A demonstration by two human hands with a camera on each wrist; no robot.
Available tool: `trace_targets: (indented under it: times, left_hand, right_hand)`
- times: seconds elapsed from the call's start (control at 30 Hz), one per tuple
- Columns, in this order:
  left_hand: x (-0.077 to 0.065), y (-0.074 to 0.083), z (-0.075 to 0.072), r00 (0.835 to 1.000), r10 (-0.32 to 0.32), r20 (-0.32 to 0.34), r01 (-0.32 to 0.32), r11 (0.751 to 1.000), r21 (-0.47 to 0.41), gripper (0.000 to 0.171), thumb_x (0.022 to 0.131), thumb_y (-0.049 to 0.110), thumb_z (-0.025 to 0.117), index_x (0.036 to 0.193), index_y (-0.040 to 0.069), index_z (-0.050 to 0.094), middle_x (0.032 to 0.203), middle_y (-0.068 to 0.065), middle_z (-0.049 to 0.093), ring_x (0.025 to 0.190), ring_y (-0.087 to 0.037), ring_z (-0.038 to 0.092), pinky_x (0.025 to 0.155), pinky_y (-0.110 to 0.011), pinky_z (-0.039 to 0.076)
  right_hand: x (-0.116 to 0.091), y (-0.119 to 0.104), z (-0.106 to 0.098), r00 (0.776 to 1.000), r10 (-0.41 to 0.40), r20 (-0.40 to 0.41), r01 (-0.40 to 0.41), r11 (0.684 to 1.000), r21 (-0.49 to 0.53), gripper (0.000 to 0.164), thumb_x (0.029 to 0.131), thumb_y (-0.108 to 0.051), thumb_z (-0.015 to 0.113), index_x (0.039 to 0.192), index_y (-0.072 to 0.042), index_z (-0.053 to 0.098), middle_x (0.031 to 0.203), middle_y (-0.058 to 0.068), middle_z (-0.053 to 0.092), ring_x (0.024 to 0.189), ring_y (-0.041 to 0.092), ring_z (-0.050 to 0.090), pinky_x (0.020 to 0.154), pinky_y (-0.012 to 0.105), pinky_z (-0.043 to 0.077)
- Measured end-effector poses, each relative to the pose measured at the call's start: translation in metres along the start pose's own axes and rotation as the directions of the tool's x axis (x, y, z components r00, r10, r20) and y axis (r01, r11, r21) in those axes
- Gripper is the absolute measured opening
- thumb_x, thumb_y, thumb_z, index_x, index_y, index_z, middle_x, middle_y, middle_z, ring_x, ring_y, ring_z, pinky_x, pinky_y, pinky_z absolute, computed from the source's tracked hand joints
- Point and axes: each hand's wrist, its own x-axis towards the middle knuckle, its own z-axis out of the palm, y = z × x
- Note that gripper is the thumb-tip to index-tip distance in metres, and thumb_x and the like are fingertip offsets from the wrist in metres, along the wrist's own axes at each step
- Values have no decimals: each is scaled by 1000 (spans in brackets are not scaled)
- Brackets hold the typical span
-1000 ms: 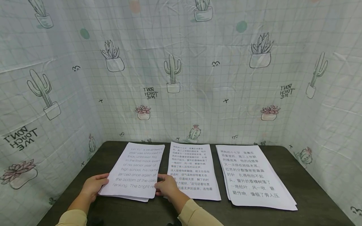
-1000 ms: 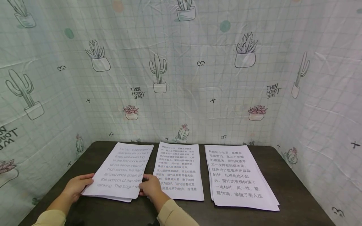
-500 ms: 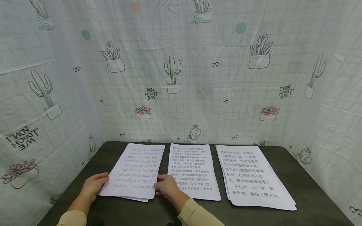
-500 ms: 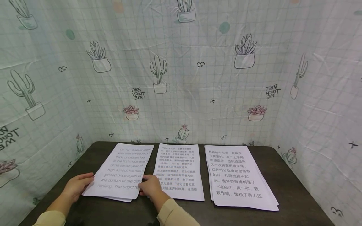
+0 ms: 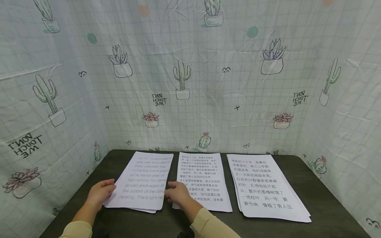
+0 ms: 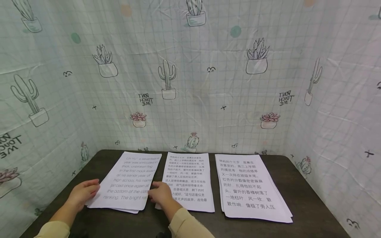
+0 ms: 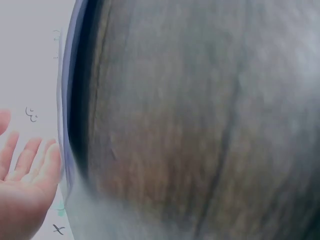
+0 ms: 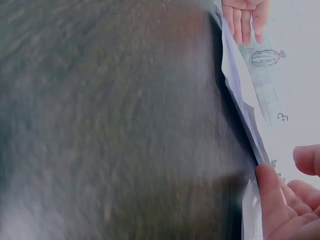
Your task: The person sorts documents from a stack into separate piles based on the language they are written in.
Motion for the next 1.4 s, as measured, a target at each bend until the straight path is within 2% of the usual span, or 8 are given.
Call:
trace_targets:
  times: [0.23,0.37,0.6,0.8,0.97,1.17,1.4]
  left_hand:
    - [-5,11,8,999,39,0,-39,999,37,53,98,14,54,144,-7,37,147,-33,36,133,-47,37,113,-59,31]
    - [-4,13,13,998,52,20,-53,999,4,54,97,13,54,144,-7,36,148,-32,36,133,-47,38,113,-58,32]
    - [-3,19,30,995,78,62,-76,997,-27,58,97,11,54,147,-6,31,150,-33,33,137,-47,37,112,-57,34]
    - [-4,24,52,986,127,108,-119,990,-80,59,95,7,54,147,-8,31,148,-35,36,134,-46,42,111,-55,39]
    - [-8,30,75,973,177,149,-161,981,-110,58,94,6,56,146,-9,33,145,-35,40,131,-45,47,107,-52,44]
    - [-12,35,100,962,190,195,-165,977,-138,57,93,5,57,144,-8,37,143,-35,43,130,-44,47,106,-52,44]
    - [-16,40,122,950,216,225,-181,969,-168,54,90,2,60,140,-9,43,139,-34,49,125,-42,53,102,-47,49]
  right_hand:
    - [2,0,-12,1000,-31,5,31,1000,5,55,83,-5,62,135,7,52,102,16,70,88,22,70,73,36,61]
    - [1,1,-22,999,-29,13,29,999,33,58,83,-5,62,138,6,49,106,19,69,92,26,71,75,36,60]
    - [2,5,-42,999,-37,-6,38,999,23,57,86,-7,64,139,6,48,108,21,70,85,20,70,71,32,59]
    - [4,9,-59,1000,-20,-7,20,1000,8,57,88,-8,63,141,6,46,117,24,66,97,26,70,81,36,60]
    - [1,11,-75,1000,5,-12,-5,1000,-20,58,90,-11,64,143,3,45,122,23,64,100,25,68,84,36,59]
    - [-2,16,-94,999,7,-52,-9,999,-39,56,91,-11,64,142,3,46,124,25,63,102,24,67,84,37,59]
    - [-4,20,-110,995,26,-96,-32,998,-54,53,91,-12,65,140,3,49,123,24,64,95,19,67,80,34,60]
